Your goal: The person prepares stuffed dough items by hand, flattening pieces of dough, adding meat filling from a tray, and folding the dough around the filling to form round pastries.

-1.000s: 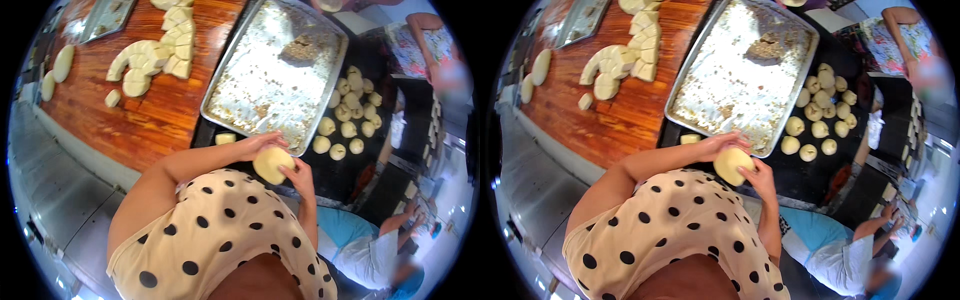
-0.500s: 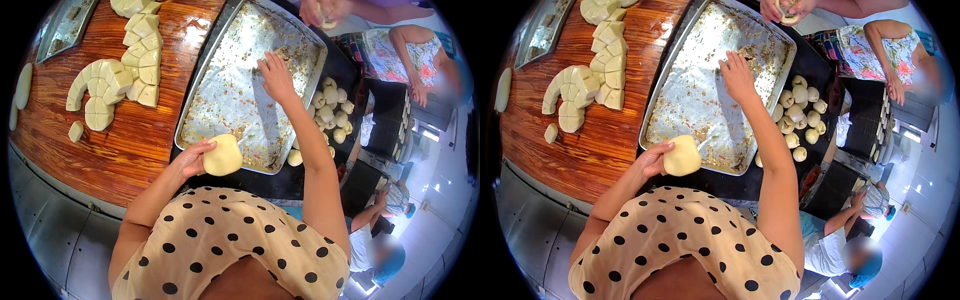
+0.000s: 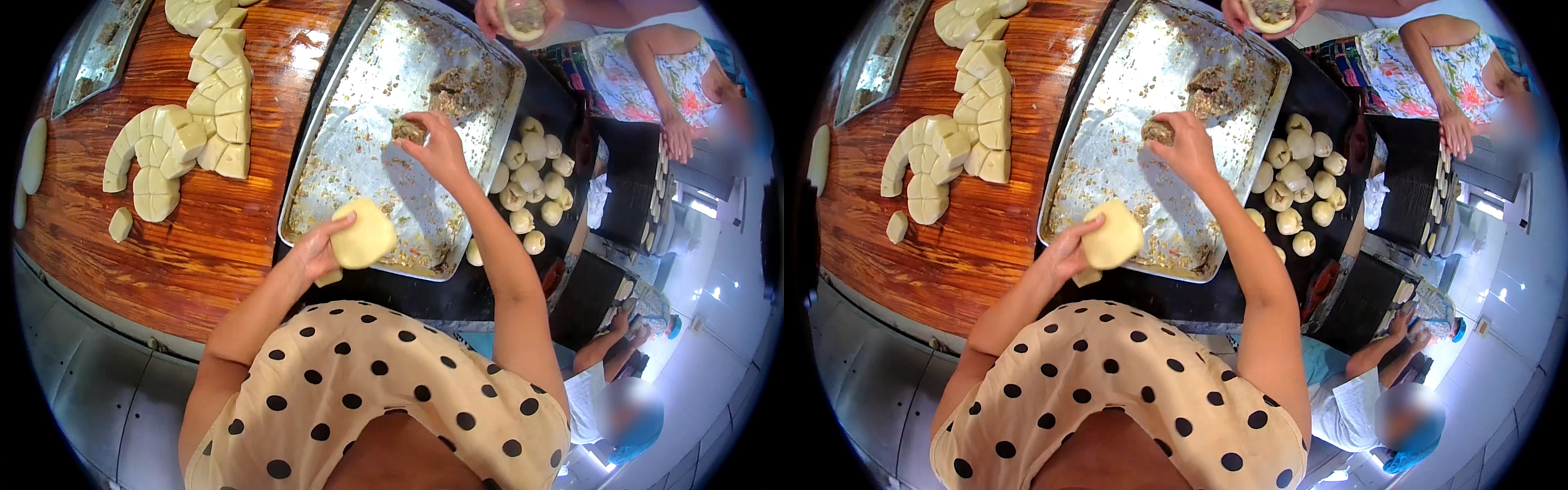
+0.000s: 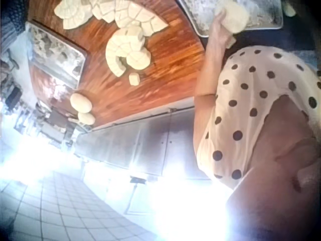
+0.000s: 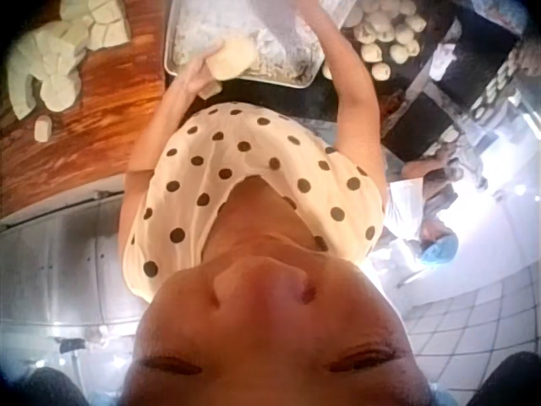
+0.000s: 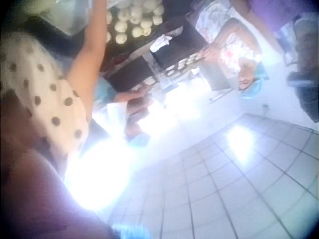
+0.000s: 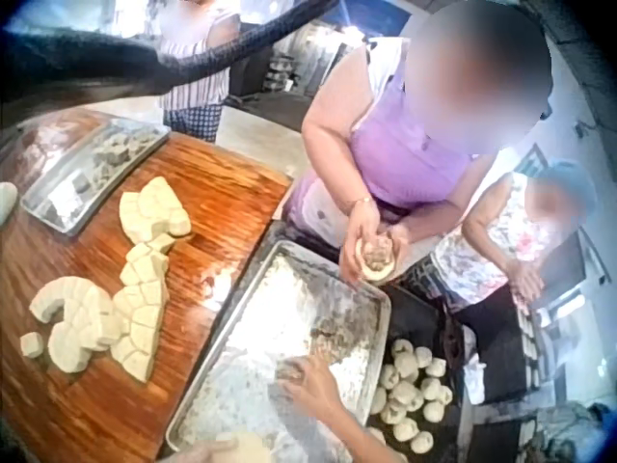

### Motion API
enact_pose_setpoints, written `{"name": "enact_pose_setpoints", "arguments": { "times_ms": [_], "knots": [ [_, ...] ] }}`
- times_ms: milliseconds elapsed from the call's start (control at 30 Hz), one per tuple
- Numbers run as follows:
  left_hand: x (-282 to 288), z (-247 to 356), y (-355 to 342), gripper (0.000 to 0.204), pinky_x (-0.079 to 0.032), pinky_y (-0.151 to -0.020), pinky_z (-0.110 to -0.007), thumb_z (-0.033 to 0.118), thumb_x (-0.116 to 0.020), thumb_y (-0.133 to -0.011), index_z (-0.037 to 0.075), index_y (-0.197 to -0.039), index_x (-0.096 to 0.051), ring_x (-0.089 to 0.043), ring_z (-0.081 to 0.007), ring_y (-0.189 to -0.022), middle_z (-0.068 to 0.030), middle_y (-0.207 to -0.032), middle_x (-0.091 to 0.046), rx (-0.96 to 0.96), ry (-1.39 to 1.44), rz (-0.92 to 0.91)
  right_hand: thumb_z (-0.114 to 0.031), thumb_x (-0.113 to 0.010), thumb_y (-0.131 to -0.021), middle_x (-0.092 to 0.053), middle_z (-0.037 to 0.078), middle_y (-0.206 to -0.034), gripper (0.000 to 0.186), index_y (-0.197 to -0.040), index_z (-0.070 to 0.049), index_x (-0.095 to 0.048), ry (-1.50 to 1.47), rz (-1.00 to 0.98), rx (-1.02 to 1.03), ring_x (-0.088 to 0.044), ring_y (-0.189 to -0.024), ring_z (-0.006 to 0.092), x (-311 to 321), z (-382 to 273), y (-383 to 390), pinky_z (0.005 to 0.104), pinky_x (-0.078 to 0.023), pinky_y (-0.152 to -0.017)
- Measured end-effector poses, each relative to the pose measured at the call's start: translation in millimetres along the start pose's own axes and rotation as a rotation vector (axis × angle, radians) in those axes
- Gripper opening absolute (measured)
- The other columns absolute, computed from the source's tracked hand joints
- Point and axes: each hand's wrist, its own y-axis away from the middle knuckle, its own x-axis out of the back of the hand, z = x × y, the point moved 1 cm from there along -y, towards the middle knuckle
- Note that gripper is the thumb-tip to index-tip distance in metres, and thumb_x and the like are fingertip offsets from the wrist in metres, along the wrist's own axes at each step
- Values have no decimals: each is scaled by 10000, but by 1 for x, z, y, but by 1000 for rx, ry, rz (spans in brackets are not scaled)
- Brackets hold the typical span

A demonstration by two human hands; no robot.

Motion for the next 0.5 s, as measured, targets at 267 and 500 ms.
{"name": "enact_pose_setpoints", "arguments": {
  "times_ms": [267, 500],
  "knots": [
    [-69, 18, 5, 525, -458, -1075, -450, 401, -444, -1050, 0, -1389, -455, -577, -274, -1232, -156, -1341, -567, -253, -84, -253, -174, -825, -759, -619, 125, -1259, 509, -1225, -66, -652, -288, 285, 58, -597, -1188, 306, -10, -101, 118, 453, -424, -1091],
    [-92, -22, 20, 410, -539, -980, -397, 210, -647, -965, 74, -1330, -517, -601, -206, -1179, -82, -1246, -605, -348, -263, -105, -258, -768, -833, -534, 153, -1414, 536, -1305, -62, -606, -219, 304, 144, -491, -1323, 350, 0, -100, 157, 521, -296, -1172]
  ]
}}
